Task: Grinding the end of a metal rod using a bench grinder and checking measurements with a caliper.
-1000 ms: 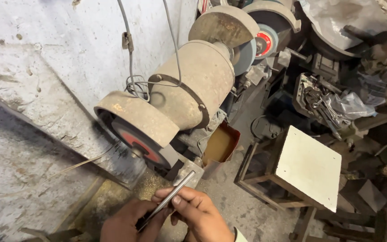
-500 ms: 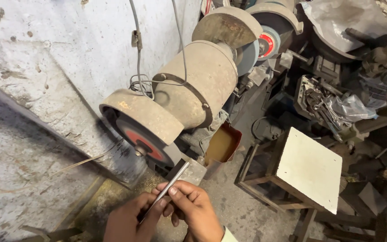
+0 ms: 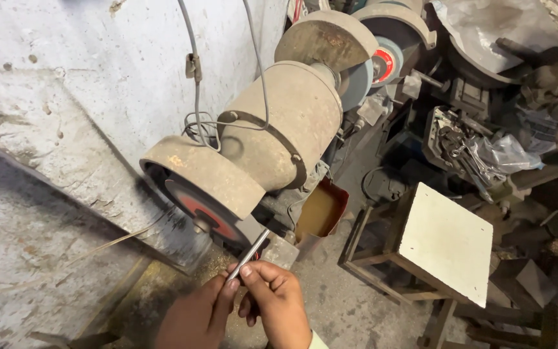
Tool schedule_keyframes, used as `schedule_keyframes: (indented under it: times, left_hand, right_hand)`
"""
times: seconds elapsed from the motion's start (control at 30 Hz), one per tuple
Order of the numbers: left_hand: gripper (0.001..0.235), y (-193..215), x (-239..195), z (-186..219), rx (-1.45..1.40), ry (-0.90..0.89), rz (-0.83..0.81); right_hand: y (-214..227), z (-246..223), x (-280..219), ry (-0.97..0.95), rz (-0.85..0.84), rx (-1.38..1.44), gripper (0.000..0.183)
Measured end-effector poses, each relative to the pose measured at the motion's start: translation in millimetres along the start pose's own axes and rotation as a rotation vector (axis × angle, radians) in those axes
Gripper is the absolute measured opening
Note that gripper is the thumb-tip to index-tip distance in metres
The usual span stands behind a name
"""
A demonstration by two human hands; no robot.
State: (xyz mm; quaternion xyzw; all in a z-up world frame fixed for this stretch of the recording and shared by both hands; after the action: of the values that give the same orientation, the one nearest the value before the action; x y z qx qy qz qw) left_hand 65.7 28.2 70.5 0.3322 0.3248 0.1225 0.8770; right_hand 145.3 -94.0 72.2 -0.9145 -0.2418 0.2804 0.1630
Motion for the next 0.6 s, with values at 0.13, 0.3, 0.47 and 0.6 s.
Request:
schedule_keyframes:
  times: [0.13, 0.3, 0.47, 0.6]
  left_hand:
    - [0.052, -11, 8, -11, 0.073, -0.065, 0.139]
    - [0.053, -14, 5, -10, 0.114, 0.045, 0.137]
    - [0.051, -23, 9, -19, 0.091, -0.039, 0.235]
    - [0.045, -20, 2, -13, 0.038, -0.038, 0.258]
  right_hand:
    - [3, 3, 3, 0.048, -0.030, -0.038, 0.029]
    - [3, 1, 3, -0.007, -0.035, -0.011, 0.028]
    - [8, 3, 6, 0.013, -0.045, -0.045, 0.027]
    - [5, -2, 4, 0.009, -0.083, -0.074, 0.027]
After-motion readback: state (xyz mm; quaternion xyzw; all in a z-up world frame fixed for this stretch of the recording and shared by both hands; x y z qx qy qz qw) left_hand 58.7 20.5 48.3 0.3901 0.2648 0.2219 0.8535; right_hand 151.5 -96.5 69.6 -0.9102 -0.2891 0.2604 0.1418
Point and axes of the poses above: each hand's wrist, its own x-axis towards the middle knuckle, its own y-axis out of the back of the hand, z = x × y, the point moved 7 cm from there along x, towards the middle knuckle, and after that the axes turned 9 degrees about x, right-handed, at the moved point
